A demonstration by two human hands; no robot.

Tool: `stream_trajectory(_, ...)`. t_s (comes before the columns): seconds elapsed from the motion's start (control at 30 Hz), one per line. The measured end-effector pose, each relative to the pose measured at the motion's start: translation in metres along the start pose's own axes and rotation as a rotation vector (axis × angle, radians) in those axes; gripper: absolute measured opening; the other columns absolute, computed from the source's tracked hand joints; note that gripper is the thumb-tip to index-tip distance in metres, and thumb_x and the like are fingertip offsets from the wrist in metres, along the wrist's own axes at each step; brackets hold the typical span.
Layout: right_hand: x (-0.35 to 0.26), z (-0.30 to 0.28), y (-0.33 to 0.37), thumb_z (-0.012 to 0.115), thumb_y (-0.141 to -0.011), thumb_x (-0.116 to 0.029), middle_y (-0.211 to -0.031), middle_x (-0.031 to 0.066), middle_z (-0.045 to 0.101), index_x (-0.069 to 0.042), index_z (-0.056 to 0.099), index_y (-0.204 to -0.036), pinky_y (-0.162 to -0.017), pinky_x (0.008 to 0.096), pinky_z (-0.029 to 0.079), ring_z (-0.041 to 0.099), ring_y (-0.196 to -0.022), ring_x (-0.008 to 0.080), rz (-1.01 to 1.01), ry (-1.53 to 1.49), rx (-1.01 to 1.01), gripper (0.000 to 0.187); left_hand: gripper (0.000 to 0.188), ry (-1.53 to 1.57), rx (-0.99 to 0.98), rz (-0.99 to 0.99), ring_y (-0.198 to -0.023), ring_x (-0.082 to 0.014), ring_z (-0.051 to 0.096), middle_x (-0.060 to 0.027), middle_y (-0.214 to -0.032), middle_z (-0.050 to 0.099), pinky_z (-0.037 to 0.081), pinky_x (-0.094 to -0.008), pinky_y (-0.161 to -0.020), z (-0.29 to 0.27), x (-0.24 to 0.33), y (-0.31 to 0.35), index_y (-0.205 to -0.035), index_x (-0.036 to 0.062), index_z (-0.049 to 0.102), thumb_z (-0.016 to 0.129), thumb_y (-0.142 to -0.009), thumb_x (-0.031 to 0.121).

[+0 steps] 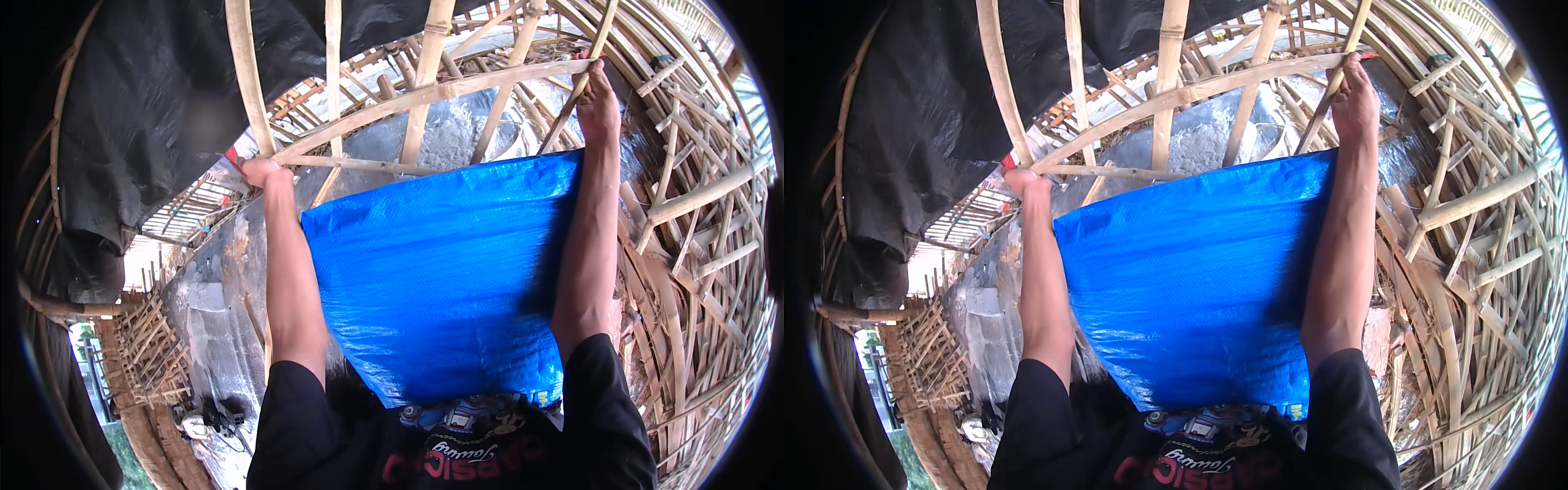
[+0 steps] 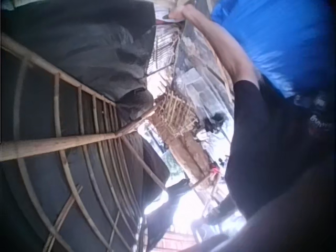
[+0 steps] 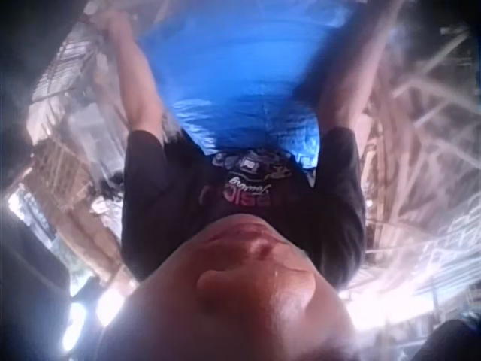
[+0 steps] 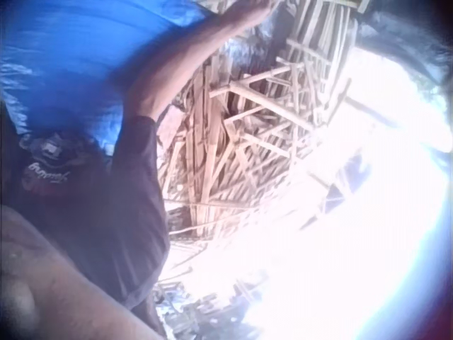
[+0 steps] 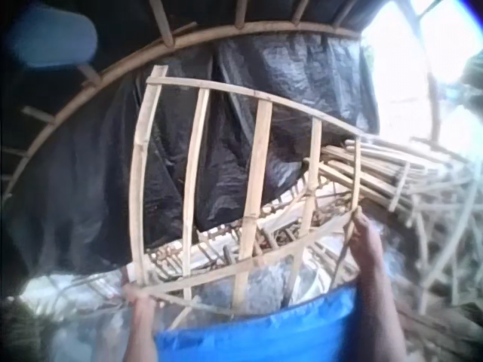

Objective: The person assembles a bamboo frame by placing bamboo strips onto a wooden lattice and securing them with a hammer and nails.

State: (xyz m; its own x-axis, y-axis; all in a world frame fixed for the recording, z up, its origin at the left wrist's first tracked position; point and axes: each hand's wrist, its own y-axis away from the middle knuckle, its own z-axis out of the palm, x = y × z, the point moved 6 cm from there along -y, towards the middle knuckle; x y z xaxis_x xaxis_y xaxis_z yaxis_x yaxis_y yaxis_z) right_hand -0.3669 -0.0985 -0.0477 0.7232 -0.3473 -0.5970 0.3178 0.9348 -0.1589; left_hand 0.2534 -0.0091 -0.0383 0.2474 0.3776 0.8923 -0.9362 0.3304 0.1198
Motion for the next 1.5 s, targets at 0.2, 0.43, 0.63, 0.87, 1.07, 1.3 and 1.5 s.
stream_trajectory(0.2,0.013,-0.007,0.003,0.059,-0.098,-0.023,-0.095,0.0013,0.058,-0.001,0.058,-0.117,-0.086,0.0275,0.047,0.058,-0.088,0.0117,0.066,0.079,0.072,0.030,0.058,-0.001,0.020,-0.001,-0.106,-0.0352,0.060,-0.0214,-0.131,0.053,0.052,-0.0458,-0.085,0.000,0.005,-0.004,-0.133,-0.0099,0.046,0.038,-0.096,0.035)
stream_trajectory(0.43,0.011,-0.022,-0.012,0.050,-0.102,-0.024,-0.091,-0.0008,0.055,-0.003,0.059,-0.112,-0.072,0.0215,0.044,0.053,-0.081,0.0087,0.044,0.224,-0.163,0.025,0.057,0.207,-0.095,0.052,-0.109,-0.0314,0.059,-0.0158,-0.130,0.055,0.048,-0.0432,-0.095,0.009,-0.003,-0.020,-0.133,-0.0030,0.048,0.030,-0.101,0.041)
stream_trajectory(0.63,0.013,-0.029,-0.009,0.052,-0.101,-0.022,-0.102,0.0017,0.055,0.001,0.055,-0.122,-0.086,0.0238,0.047,0.056,-0.090,0.0102,0.051,0.188,0.034,0.032,0.094,0.372,-0.199,-0.156,-0.135,-0.0348,0.039,-0.0186,-0.148,0.039,0.030,-0.0425,-0.113,0.018,-0.005,-0.006,-0.143,-0.0042,0.036,0.010,-0.093,0.071)
stream_trajectory(0.87,0.007,-0.043,-0.014,0.056,-0.099,-0.019,-0.089,-0.0002,0.056,-0.002,0.059,-0.112,-0.079,0.0243,0.048,0.055,-0.078,0.0098,-0.006,0.217,-0.011,0.022,0.107,0.385,-0.239,-0.212,-0.135,-0.0340,0.038,-0.0217,-0.146,0.038,0.030,-0.0424,-0.113,0.026,0.007,0.025,-0.143,-0.0096,0.030,0.008,-0.086,0.079)
stream_trajectory(1.07,0.022,-0.082,-0.031,0.054,-0.100,-0.021,-0.090,0.0001,0.058,-0.003,0.060,-0.112,-0.077,0.0247,0.047,0.056,-0.081,0.0101,0.072,0.123,0.143,0.023,0.107,0.369,-0.359,-0.313,-0.127,-0.0311,0.046,-0.0203,-0.133,0.050,0.035,-0.0394,-0.109,0.025,0.006,0.006,-0.134,-0.0114,0.041,0.027,-0.084,0.082)
stream_trajectory(1.3,0.022,-0.101,-0.033,0.047,-0.102,-0.029,-0.120,0.0140,0.060,0.005,0.053,-0.124,-0.103,0.0340,0.043,0.058,-0.111,0.0216,0.063,0.186,0.261,0.041,0.104,0.249,-0.651,-0.364,-0.110,-0.0252,0.055,-0.0189,-0.124,0.055,0.045,-0.0322,-0.097,0.030,0.040,0.037,-0.124,-0.0137,0.049,0.059,-0.074,0.077)
stream_trajectory(1.5,0.012,-0.106,-0.036,0.038,-0.104,-0.026,-0.128,0.0218,0.055,0.009,0.043,-0.128,-0.104,0.0375,0.044,0.056,-0.118,0.0270,-0.041,0.114,0.268,0.043,0.101,0.368,-0.728,-0.350,-0.094,-0.0266,0.060,-0.0196,-0.112,0.061,0.048,-0.0311,-0.088,0.037,0.059,0.062,-0.120,-0.0116,0.053,0.056,-0.075,0.078)
